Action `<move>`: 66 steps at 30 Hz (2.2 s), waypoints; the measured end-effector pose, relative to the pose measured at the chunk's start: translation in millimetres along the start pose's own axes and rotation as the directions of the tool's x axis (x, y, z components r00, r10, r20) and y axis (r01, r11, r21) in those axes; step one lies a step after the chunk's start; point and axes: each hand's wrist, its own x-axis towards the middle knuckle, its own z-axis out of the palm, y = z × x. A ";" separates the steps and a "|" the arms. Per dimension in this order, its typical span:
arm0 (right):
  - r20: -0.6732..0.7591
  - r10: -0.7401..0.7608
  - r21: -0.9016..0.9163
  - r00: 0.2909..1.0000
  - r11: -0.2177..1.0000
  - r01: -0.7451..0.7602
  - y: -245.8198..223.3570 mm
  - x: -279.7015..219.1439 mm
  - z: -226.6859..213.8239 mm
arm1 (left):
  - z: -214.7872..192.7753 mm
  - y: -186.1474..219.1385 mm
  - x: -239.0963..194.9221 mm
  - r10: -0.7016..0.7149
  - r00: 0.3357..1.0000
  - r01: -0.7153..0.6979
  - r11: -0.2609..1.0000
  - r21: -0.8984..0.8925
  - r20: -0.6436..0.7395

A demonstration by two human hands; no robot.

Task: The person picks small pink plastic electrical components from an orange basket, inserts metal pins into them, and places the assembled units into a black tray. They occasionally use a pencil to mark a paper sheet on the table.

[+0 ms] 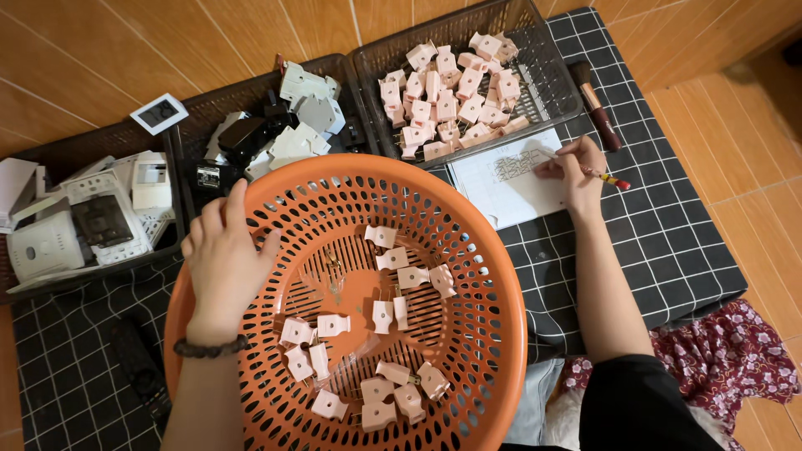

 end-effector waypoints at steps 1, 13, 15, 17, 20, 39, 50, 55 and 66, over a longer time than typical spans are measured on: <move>0.000 0.005 0.000 1.000 1.000 -0.005 7.3 0.8 -2.3 | 0.2 0.4 -0.4 -0.001 1.000 0.001 1.000 0.002 0.004; -0.014 -0.150 -0.295 0.989 0.945 0.140 36.1 7.7 -7.0 | 7.5 -1.2 -0.4 0.034 0.999 -0.033 0.999 0.027 -0.041; -0.012 -0.118 -0.365 0.993 0.925 0.106 35.4 9.6 -7.4 | 7.4 -0.2 0.2 0.032 0.999 -0.031 0.999 0.025 -0.032; -0.009 -0.131 -0.440 0.991 0.891 0.114 33.6 9.0 -5.2 | 8.3 -0.3 0.5 0.034 0.999 -0.034 0.999 0.022 -0.039; 0.007 -0.175 -0.544 0.984 0.825 0.151 40.6 11.3 -9.5 | 8.3 0.3 -0.2 0.036 0.998 -0.036 0.999 0.019 -0.043; 0.086 -0.433 -0.802 0.897 0.504 0.320 -6.2 -73.2 -33.0 | 17.8 -1.5 2.8 0.152 0.965 -0.132 0.986 0.103 -0.213; 0.027 0.078 -1.000 0.997 -0.006 0.027 -33.9 -107.4 -25.4 | 37.6 0.7 16.7 0.096 0.972 -0.079 0.993 0.087 -0.215; 0.320 -0.299 -0.920 0.899 0.131 0.370 -114.1 -81.3 32.8 | 29.9 9.3 13.9 0.040 0.999 -0.039 0.998 0.052 -0.023; 0.797 0.502 -0.588 0.337 0.513 0.626 -151.7 -128.4 326.8 | 86.4 9.4 38.6 -0.045 0.939 0.095 0.987 0.131 -0.340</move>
